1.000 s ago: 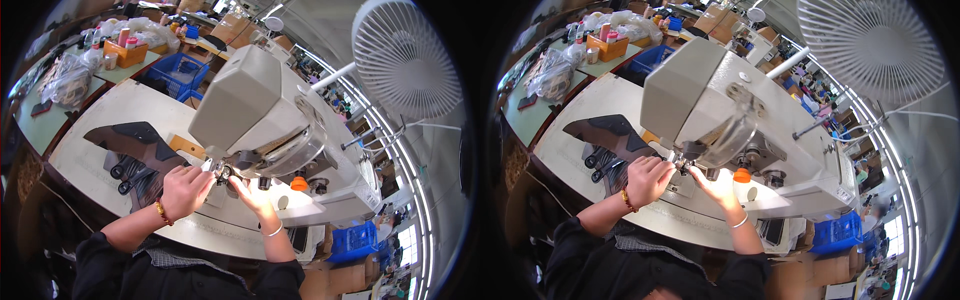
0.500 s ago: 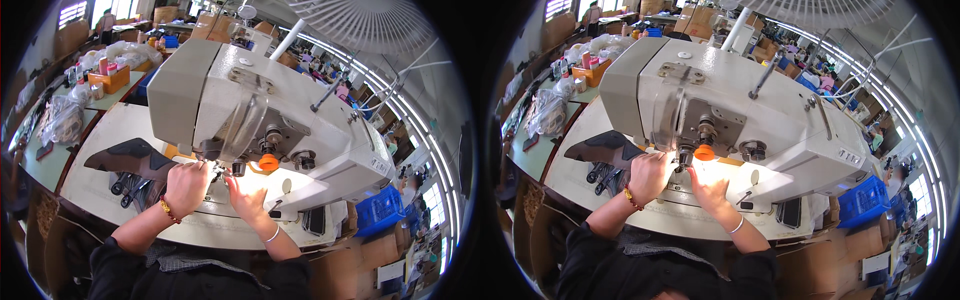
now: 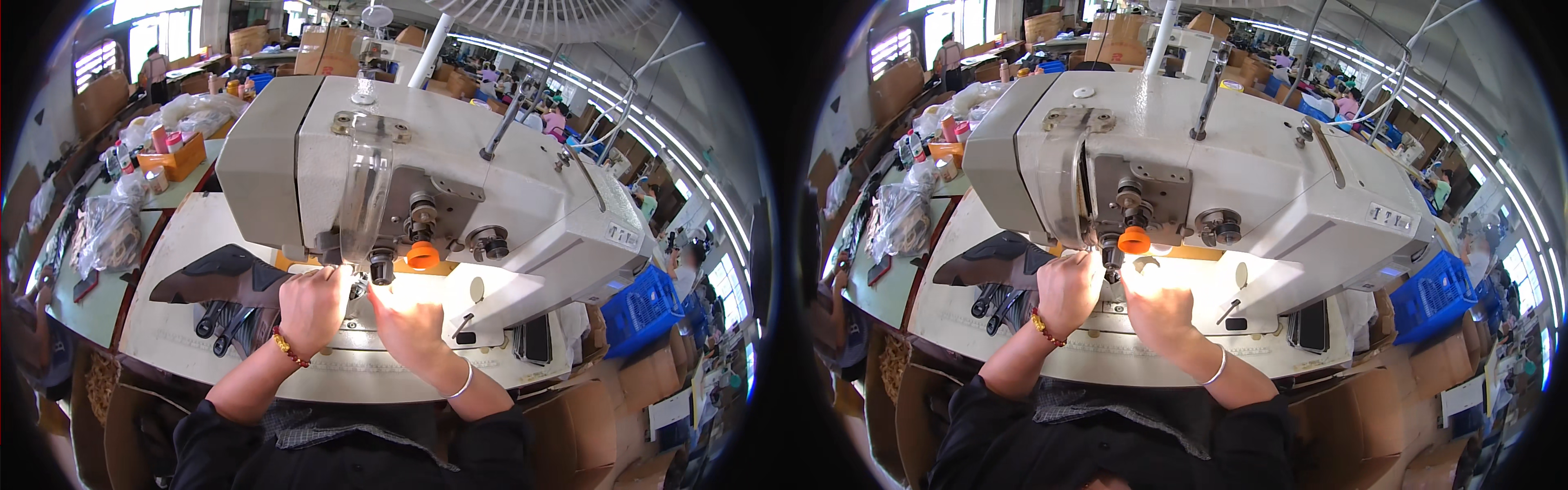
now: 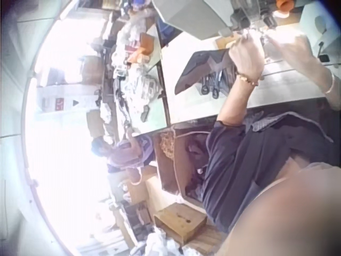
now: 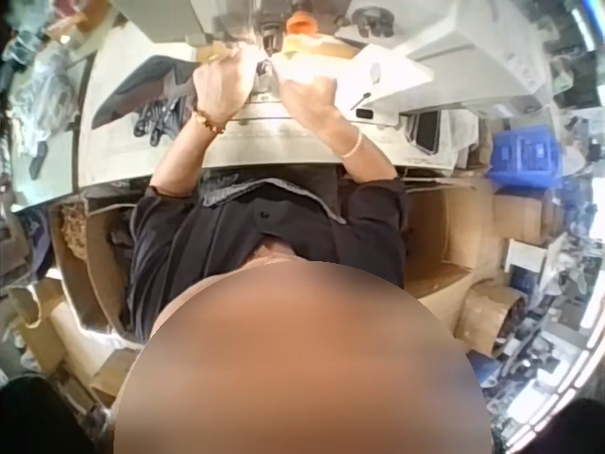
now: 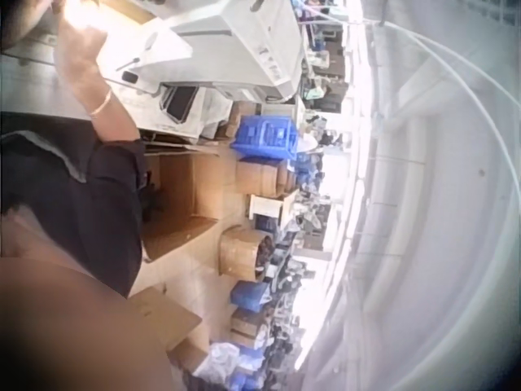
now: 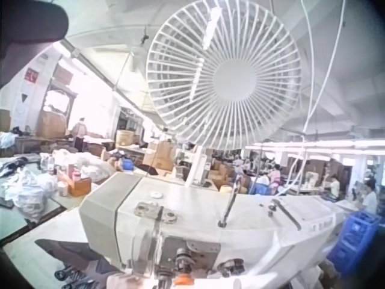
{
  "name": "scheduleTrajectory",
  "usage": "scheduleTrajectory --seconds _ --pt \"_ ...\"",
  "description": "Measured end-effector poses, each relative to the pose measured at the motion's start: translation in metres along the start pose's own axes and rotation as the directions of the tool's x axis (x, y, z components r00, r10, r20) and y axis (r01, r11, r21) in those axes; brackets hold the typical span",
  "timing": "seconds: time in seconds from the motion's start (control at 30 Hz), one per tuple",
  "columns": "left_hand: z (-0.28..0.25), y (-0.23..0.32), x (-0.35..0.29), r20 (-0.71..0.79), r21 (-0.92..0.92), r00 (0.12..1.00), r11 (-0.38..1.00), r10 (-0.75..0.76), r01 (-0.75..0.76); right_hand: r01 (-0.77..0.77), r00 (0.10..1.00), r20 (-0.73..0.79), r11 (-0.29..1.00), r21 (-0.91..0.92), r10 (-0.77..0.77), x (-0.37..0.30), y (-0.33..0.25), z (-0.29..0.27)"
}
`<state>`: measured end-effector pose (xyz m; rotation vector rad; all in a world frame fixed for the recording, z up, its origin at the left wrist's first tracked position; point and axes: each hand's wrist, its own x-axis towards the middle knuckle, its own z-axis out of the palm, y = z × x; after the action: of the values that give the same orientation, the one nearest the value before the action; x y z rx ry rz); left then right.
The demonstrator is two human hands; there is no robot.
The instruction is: The person stitches a shoe upper on a sewing machine, trims excess thread with snips, and threads a bobbin on the machine. They then place the shoe upper into a box, pick up another shoe upper, and sew it on the sewing machine.
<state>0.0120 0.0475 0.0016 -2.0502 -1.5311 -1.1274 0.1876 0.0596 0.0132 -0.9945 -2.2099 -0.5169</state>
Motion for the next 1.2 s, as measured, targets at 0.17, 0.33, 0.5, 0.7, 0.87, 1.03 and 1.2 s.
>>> scheduleTrajectory --seconds 0.17,0.33,0.5,0.7,0.87,1.03,1.2 --pt "0.0 -0.002 -0.003 -0.036 -0.041 0.999 0.999 0.024 -0.025 -0.086 0.996 0.029 0.991 -0.105 0.089 0.001 -0.015 0.015" --pt "-0.003 -0.003 -0.006 -0.052 -0.098 0.999 0.995 -0.015 0.01 -0.119 0.986 -0.118 0.993 0.004 0.119 -0.006 -0.018 0.03" --pt "-0.008 -0.003 -0.013 -0.197 -0.122 0.976 0.986 0.088 -0.114 -0.149 0.974 -0.159 0.985 0.091 0.162 -0.019 -0.013 0.029" --pt "-0.005 -0.003 -0.031 -0.09 -0.181 0.926 0.909 0.366 -0.377 -0.422 0.904 0.343 0.409 0.809 0.254 -0.041 0.013 0.018" --pt "0.006 0.02 -0.079 0.184 -0.451 0.912 0.856 0.365 -0.252 -0.873 0.48 0.868 -0.163 0.46 -0.125 -0.093 0.055 0.009" --pt "0.043 0.031 -0.121 0.34 -0.446 0.883 0.882 0.323 -0.151 -0.905 0.375 0.914 0.156 0.397 -0.154 -0.128 0.066 0.007" --pt "0.067 0.022 -0.139 0.395 -0.291 0.876 0.942 0.276 -0.166 -0.529 0.806 0.515 0.746 0.404 0.293 -0.097 0.073 -0.055"
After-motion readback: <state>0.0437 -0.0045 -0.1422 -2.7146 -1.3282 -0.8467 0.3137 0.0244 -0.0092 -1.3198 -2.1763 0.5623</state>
